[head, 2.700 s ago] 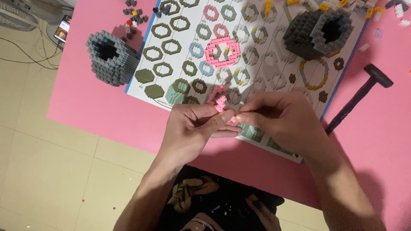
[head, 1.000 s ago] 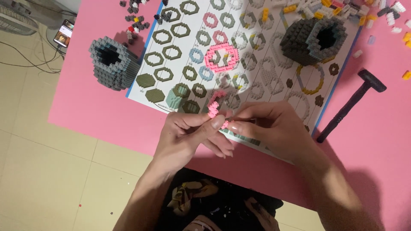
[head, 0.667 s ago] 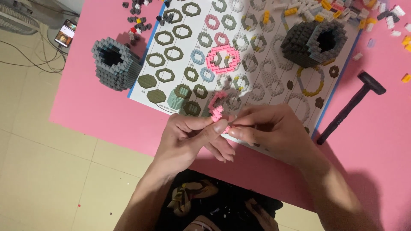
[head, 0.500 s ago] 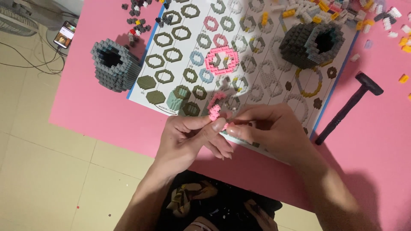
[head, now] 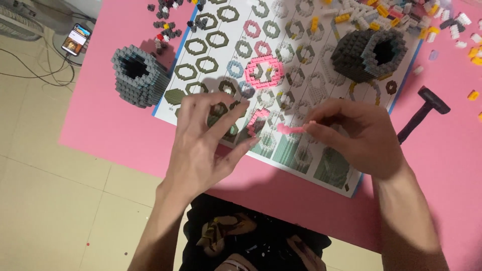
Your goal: Assembling a small structure using micro building blocks by following a printed instruction sheet on a desk.
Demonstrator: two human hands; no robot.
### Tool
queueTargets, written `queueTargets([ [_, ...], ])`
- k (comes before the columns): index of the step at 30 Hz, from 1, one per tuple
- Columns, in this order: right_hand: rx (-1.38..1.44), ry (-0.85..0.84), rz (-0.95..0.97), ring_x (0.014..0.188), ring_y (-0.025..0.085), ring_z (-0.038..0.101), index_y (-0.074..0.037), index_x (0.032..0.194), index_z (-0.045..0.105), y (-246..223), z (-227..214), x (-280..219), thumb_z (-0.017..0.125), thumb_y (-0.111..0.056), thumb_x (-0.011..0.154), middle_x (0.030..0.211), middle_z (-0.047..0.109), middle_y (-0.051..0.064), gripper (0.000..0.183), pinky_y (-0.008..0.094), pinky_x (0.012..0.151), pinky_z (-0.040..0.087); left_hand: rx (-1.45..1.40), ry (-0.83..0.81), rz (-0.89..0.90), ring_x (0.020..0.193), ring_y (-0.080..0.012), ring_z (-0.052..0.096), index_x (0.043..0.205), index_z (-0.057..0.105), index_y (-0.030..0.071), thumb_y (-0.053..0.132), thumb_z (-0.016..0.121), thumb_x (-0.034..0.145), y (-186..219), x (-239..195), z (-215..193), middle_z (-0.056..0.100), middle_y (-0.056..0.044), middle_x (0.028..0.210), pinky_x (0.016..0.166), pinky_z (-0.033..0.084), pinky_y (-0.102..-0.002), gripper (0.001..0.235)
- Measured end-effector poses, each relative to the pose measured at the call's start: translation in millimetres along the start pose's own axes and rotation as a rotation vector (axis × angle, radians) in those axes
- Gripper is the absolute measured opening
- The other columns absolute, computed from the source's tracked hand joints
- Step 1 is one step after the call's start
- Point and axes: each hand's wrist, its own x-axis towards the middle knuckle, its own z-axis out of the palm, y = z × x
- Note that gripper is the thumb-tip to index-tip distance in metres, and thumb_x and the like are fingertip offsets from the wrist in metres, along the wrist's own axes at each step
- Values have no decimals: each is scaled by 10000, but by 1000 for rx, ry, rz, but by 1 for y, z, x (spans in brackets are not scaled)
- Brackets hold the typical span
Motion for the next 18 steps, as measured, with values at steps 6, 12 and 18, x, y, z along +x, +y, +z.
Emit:
queueTargets([
  [6,-9,43,11,880,170,766,21,1046,767,-2,8,4,780,-21,928,954,809,138,127,262,762,619,86,-92,57,1529,-384,347,1505,608,214,451,769,1035,-7,5,-1,455,-122,1595,1227,427,-699,551],
  [12,-275,85,-162,790,124,698,-27,1097,794,1,29,12,780,-49,983,906,794,90,116,245,716,536,137,-216,29,1679,-463,131,1653,398,346,543,694,1107,-17,-1,-1,304,-111,1773,1336,96,-849,652],
  [18,-356,93,-348,742,148,623,2,1095,782,0,39,13,786,-10,990,927,766,93,106,270,669,492,169,-157,8,1691,-467,78,1662,411,321,582,742,1110,-17,-6,14,237,-91,1789,1314,45,-932,694],
])
